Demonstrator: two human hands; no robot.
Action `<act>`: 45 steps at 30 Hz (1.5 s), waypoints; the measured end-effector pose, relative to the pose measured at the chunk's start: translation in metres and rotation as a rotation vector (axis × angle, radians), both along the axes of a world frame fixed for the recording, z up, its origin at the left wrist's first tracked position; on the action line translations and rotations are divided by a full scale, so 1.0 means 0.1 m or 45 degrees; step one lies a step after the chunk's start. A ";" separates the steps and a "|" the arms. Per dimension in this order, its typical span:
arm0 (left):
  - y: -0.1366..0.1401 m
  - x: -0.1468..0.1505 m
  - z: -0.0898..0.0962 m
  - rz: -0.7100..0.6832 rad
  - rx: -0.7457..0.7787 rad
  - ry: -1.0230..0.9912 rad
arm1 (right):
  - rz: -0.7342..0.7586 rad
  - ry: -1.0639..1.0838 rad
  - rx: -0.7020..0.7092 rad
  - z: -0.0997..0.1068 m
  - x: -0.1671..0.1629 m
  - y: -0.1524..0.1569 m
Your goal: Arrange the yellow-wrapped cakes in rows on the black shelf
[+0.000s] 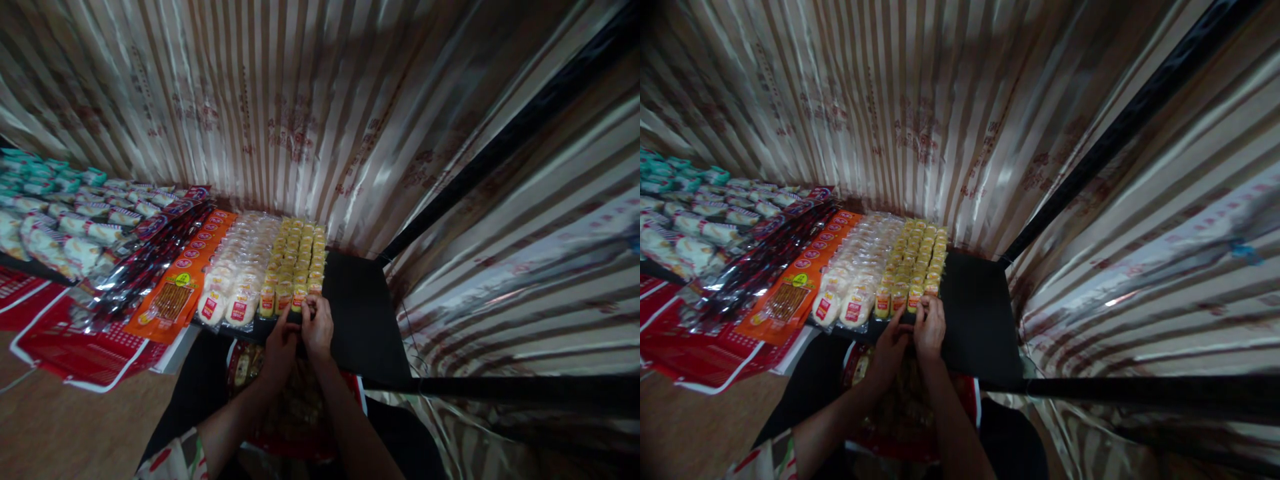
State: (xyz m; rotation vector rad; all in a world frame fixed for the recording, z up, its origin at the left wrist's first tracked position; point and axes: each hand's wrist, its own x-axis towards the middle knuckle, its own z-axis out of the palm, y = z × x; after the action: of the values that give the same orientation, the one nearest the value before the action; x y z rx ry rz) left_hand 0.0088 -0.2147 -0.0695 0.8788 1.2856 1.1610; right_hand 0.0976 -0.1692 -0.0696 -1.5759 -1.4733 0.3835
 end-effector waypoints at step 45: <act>0.00 0.02 -0.07 0.037 0.003 0.149 | -0.121 -0.075 0.101 -0.28 0.23 -0.06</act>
State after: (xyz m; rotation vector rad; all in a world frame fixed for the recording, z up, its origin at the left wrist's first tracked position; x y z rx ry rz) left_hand 0.0104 -0.2143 -0.0762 0.9439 1.3961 1.1481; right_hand 0.1202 -0.1751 -0.0979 -1.5987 -1.4339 0.2227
